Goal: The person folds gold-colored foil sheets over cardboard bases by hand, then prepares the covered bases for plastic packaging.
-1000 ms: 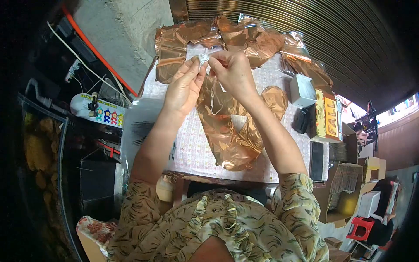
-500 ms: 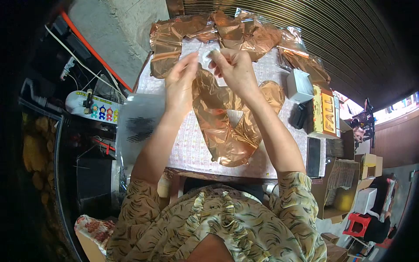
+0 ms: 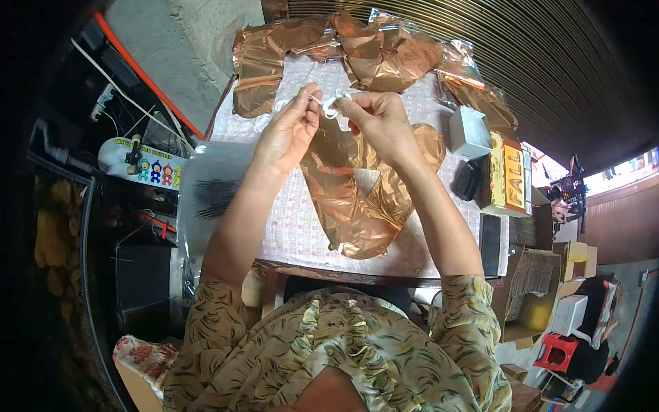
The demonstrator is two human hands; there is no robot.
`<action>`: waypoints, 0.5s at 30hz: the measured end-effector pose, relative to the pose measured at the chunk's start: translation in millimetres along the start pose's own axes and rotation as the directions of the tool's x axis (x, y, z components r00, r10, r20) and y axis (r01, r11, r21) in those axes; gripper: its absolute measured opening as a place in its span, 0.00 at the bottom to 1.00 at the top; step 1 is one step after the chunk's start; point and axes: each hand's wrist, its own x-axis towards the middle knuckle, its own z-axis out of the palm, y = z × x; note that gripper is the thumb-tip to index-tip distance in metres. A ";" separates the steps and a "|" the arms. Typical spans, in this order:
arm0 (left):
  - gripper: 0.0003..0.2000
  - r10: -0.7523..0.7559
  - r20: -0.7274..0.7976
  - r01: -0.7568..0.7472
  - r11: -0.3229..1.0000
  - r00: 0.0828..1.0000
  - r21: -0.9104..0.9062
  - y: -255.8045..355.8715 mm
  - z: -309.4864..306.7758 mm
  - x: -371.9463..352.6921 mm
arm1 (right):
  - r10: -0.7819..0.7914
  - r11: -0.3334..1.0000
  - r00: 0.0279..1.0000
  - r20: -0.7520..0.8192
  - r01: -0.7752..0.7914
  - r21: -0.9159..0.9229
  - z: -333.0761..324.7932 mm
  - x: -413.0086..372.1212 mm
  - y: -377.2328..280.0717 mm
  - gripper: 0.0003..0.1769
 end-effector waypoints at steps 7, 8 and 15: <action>0.10 0.262 -0.030 -0.162 0.679 0.964 0.716 7.7 21.5 -1.3 | -0.018 0.968 1.000 -0.010 0.015 -0.251 3.4 -8.1 1.0 0.13; 0.10 0.257 -0.027 -0.161 0.679 0.966 0.717 7.8 16.8 1.6 | 0.026 0.957 1.000 -0.006 -0.027 -0.289 3.3 -6.2 4.6 0.14; 0.08 0.200 0.359 -0.379 0.072 0.912 0.922 12.4 28.1 -13.8 | 0.216 0.975 0.975 0.046 -0.213 -0.065 6.8 -1.9 23.9 0.17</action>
